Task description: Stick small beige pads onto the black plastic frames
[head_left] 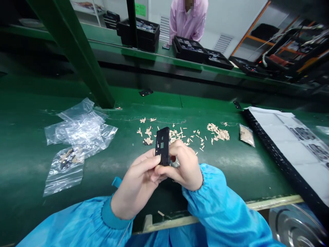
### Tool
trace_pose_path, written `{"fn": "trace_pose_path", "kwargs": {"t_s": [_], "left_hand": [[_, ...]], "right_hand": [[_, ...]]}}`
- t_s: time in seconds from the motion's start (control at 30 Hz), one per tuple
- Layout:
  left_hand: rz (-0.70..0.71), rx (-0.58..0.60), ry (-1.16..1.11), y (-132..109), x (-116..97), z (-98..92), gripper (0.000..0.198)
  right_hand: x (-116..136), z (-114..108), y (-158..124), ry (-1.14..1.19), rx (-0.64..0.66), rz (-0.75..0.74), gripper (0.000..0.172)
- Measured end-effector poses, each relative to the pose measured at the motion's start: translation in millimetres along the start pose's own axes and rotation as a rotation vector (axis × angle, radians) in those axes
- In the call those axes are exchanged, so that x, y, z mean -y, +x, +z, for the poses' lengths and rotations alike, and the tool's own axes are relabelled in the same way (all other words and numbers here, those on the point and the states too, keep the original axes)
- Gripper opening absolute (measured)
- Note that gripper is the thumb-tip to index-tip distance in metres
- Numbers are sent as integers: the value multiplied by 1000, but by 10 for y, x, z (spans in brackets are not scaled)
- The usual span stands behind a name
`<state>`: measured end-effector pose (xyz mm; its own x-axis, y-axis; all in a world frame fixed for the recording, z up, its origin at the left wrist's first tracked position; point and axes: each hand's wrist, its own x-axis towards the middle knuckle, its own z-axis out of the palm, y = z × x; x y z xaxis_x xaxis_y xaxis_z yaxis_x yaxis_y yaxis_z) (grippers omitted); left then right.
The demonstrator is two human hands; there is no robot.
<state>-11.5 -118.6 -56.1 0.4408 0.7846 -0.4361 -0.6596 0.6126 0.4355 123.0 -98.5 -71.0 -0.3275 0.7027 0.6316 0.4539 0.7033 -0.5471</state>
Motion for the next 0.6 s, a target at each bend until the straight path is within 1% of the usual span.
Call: {"fn": "trace_pose_path", "kwargs": {"t_s": [0.1,0.17,0.27,0.33,0.4,0.43,0.47,0.5,0.53,0.57,0.6], "left_hand": [[59,-32,94,-1,-6,-10,8],[129,-66,146,2,-6,-25,8],[255,-109,222,11,4,-57,10],[306,-125,296,21,17,-80,12],[294,-157,324,36,33,-103,19],[280,-181,309,48,44,-117,23],[269,-203,279,63,60,-136,28],[262,-217,244,84,84,-162,31],[257,-210,217,110,118,-198,34],[244,-177,205,141,162,-246,35],[217,-119,215,174,214,-304,38]], "right_hand": [[51,-69,21,305,118,134,21],[98,-97,49,405,172,208,18],[169,-107,126,319,210,253,19],[172,-116,203,221,244,228,20],[77,-145,316,85,304,158,21],[-24,-166,392,-53,364,121,22],[-163,-187,483,-237,433,97,23],[-336,-204,589,-438,496,87,24],[-535,-209,704,-701,567,114,26],[-746,-199,821,-848,579,152,27],[-953,-171,931,-930,572,186,27]]}}
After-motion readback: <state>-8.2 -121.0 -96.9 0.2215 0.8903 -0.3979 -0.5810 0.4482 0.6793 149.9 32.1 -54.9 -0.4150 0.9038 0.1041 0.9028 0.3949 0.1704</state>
